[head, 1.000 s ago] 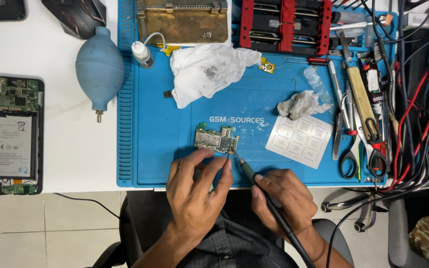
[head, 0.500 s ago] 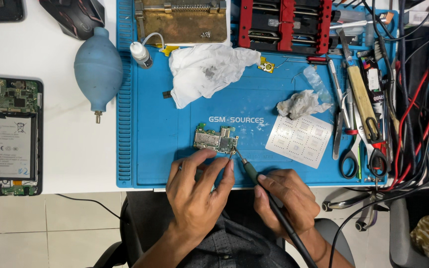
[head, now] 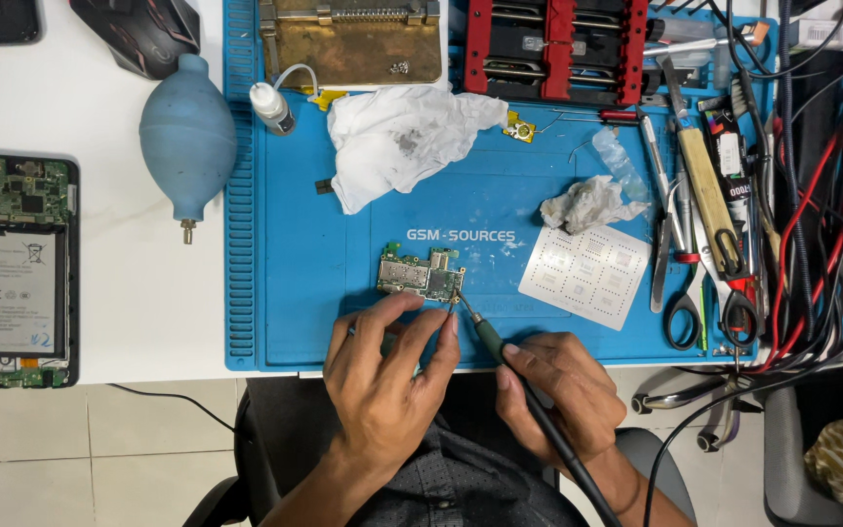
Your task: The person uses a soldering iron and tweezers to apply solder to a small circuit board placed on a blue mat. The person repeatedly heats and applies solder to specific points on the board while holding it steady with tweezers.
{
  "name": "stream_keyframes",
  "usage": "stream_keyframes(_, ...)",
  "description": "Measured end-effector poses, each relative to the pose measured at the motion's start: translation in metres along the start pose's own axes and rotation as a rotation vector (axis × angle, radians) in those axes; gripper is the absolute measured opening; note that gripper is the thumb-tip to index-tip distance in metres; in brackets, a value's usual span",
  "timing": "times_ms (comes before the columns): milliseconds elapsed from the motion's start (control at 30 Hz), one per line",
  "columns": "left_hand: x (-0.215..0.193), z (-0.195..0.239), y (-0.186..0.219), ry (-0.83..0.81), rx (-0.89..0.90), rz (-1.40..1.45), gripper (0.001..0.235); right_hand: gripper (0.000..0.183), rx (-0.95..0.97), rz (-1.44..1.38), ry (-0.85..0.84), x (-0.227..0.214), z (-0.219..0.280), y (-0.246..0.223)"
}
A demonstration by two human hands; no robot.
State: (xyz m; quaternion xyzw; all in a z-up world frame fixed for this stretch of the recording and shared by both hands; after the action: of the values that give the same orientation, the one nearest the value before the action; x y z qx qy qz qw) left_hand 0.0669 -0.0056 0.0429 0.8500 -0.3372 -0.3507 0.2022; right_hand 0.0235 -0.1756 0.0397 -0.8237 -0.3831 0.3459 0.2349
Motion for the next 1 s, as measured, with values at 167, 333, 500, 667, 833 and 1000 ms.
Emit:
stream_keyframes(167, 0.0003, 0.0023, -0.0006, 0.003, -0.006, 0.000, 0.008, 0.016, 0.007, 0.002, 0.019, 0.0000, -0.0016, -0.0005)
stream_keyframes(333, 0.0005, 0.0016, -0.0005, 0.001, -0.012, -0.005, 0.008, 0.014, 0.023, 0.012, 0.041, -0.0003, -0.0031, -0.0012)
stream_keyframes(500, 0.0004, 0.0015, -0.0006, 0.001, -0.017, -0.008, 0.009, 0.015, 0.014, 0.003, 0.020, -0.0003, -0.0025, -0.0003)
stream_keyframes(667, 0.0015, 0.0006, 0.0000, 0.000, -0.013, -0.020, 0.008, 0.014, 0.002, 0.017, 0.017, 0.0013, -0.0037, -0.0023)
stream_keyframes(833, 0.0012, 0.0015, -0.0003, 0.006, -0.010, -0.017, 0.009, 0.015, 0.015, 0.038, 0.016, -0.0002, -0.0001, 0.0009)
stream_keyframes(1000, 0.0022, 0.0015, -0.0002, 0.015, -0.010, -0.016, 0.008, 0.016, 0.015, 0.039, 0.030, -0.0006, 0.0007, 0.0011)
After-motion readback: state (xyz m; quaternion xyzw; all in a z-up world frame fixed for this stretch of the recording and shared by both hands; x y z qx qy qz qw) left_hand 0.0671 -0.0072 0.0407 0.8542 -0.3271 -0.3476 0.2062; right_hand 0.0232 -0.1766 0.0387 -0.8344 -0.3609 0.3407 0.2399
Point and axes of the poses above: each hand's wrist, its own z-axis away from the middle knuckle, its own x-axis out of the palm, y = z × x, the point moved 8 cm from there along -z, towards the middle knuckle, and after that the axes turned 14 degrees about y, right-handed, at the moved point
